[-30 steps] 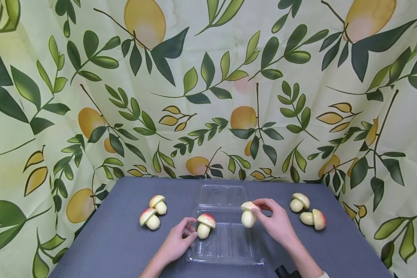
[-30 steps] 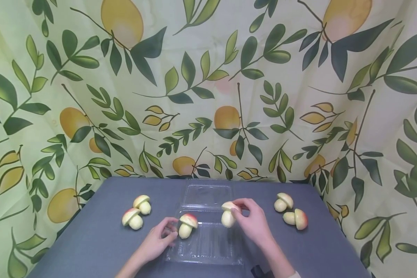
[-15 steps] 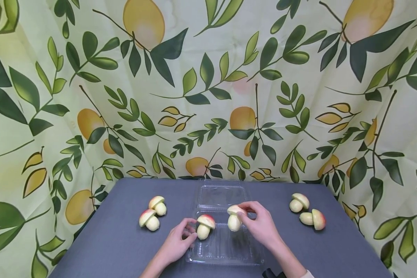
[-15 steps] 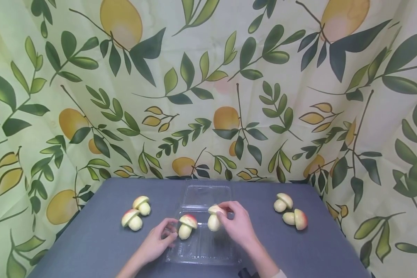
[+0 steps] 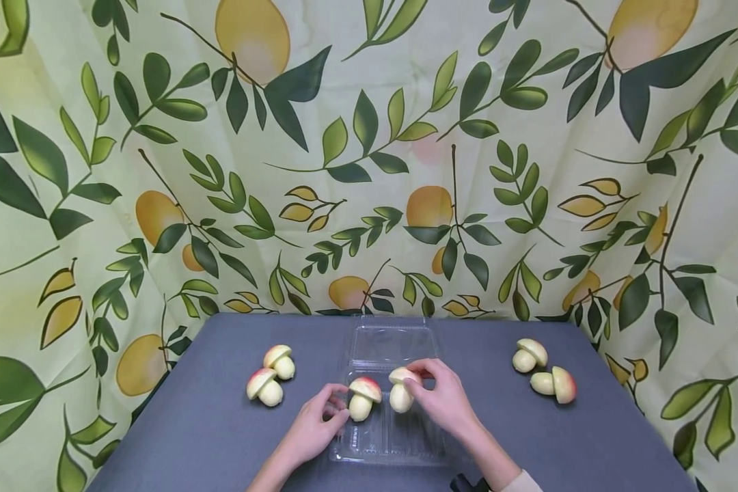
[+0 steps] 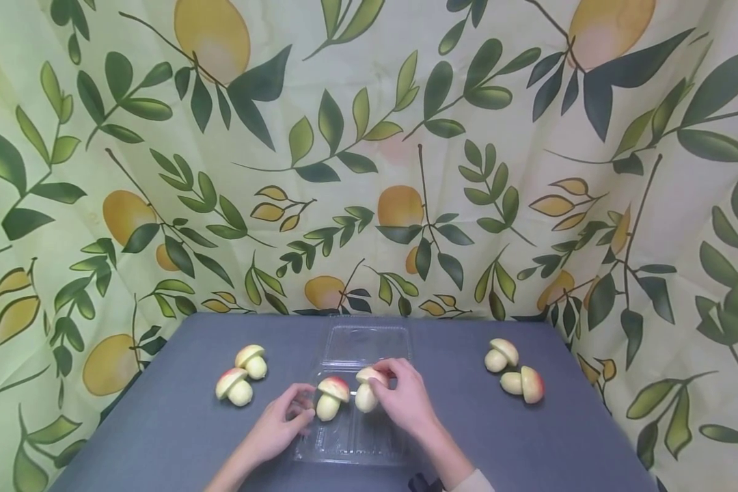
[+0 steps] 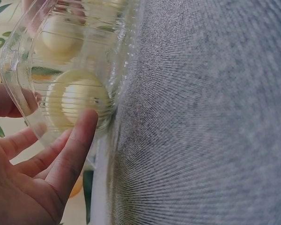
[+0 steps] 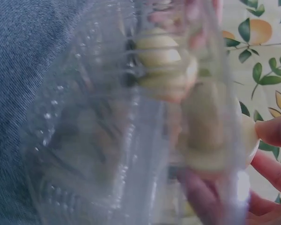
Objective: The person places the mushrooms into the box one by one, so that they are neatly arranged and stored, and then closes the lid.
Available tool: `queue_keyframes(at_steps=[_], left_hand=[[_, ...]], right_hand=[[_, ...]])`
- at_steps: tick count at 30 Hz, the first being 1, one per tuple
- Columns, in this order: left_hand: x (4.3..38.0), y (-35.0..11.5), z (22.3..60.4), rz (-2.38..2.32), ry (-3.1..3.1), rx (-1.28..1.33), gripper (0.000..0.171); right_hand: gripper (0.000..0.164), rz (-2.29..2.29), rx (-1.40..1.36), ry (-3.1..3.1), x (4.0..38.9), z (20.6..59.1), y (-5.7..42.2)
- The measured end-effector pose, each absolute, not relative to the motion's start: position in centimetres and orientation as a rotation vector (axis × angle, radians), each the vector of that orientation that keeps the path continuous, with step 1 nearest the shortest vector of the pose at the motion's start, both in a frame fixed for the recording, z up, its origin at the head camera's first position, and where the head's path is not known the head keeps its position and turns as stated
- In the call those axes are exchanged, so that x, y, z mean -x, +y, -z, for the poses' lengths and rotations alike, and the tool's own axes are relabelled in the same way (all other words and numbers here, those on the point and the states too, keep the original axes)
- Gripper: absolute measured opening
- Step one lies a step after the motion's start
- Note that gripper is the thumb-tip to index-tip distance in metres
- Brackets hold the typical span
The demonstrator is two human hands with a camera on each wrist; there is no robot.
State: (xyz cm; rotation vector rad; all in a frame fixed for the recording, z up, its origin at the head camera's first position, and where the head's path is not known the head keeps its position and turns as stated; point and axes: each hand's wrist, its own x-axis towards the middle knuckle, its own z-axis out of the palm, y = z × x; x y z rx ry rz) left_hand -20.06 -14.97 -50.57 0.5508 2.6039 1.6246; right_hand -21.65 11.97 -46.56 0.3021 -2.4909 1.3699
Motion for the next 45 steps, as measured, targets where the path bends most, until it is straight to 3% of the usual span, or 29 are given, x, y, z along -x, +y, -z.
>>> queue_keyframes(at_steps=[27,45], left_hand=[[20.0,-14.6,50.5,-1.650,2.582,-0.557,0.035],[20.1,-14.8,50.5,-1.651,2.595,-0.552,0.035]], right_hand=[[0.018,-1.235,-0.320,-2.589,22.0,49.3,10.1],[0.014,-1.179,-0.343,-2.649,21.4,47.4,10.9]])
